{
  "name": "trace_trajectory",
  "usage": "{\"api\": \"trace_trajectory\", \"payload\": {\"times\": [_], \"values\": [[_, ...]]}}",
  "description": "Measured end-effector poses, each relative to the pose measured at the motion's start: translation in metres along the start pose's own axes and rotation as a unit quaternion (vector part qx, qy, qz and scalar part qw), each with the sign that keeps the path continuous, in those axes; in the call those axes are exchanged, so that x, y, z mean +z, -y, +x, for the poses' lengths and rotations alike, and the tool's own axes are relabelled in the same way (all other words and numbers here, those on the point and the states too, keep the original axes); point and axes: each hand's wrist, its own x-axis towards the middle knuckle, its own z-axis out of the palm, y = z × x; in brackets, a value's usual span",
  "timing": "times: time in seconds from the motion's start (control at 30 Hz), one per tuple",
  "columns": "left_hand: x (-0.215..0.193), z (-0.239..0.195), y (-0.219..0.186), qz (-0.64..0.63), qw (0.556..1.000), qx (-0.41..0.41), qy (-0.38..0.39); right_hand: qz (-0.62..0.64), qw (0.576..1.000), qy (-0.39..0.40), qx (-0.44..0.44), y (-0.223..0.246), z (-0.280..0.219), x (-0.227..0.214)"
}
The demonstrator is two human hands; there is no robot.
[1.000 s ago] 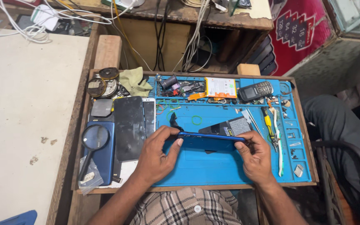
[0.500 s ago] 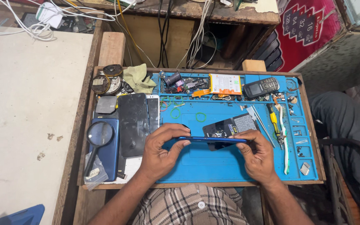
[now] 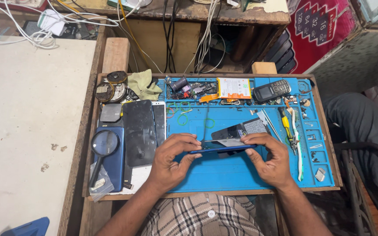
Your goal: The person disassembles a blue smartphone, removes the back cover and internal components, and reassembles it. They handle the phone, battery, and internal parts by hand, placing components on a blue work mat and then closing the device.
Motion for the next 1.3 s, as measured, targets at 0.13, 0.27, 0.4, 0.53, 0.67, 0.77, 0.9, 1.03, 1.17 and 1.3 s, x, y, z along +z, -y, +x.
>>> {"api": "trace_trajectory", "payload": {"times": [0.13, 0.27, 0.4, 0.53, 0.67, 0.77, 0.9, 1.03, 1.17, 1.3], "values": [[0.001, -0.003, 0.002, 0.024, 1.0, 0.003, 0.006, -0.047, 0.999, 0.003, -0.016, 0.008, 0.003, 0.002], [0.003, 0.0, -0.008, 0.043, 0.998, 0.034, 0.024, -0.126, 0.989, 0.009, -0.071, 0.026, 0.007, 0.007], [0.004, -0.002, -0.014, 0.045, 0.996, 0.046, 0.056, -0.158, 0.978, 0.022, -0.136, 0.035, 0.006, 0.017], [0.004, -0.008, -0.001, 0.051, 0.991, 0.071, 0.104, -0.165, 0.965, 0.027, -0.2, 0.019, 0.003, 0.019], [0.011, -0.01, 0.025, 0.054, 0.988, 0.085, 0.113, -0.168, 0.953, 0.016, -0.253, -0.006, -0.001, 0.019], [0.016, -0.012, 0.045, 0.052, 0.985, 0.107, 0.125, -0.186, 0.951, 0.004, -0.246, -0.02, -0.006, 0.023], [0.016, -0.016, 0.064, 0.055, 0.984, 0.087, 0.143, -0.191, 0.95, -0.017, -0.245, -0.036, -0.009, 0.029], [0.02, -0.021, 0.072, 0.061, 0.984, 0.083, 0.148, -0.207, 0.946, -0.009, -0.251, -0.042, -0.013, 0.03], [0.026, -0.02, 0.074, 0.069, 0.98, 0.112, 0.146, -0.187, 0.946, -0.049, -0.26, -0.039, -0.015, 0.039], [0.025, -0.018, 0.071, 0.066, 0.974, 0.118, 0.181, -0.194, 0.953, -0.045, -0.23, -0.033, -0.017, 0.044]]}}
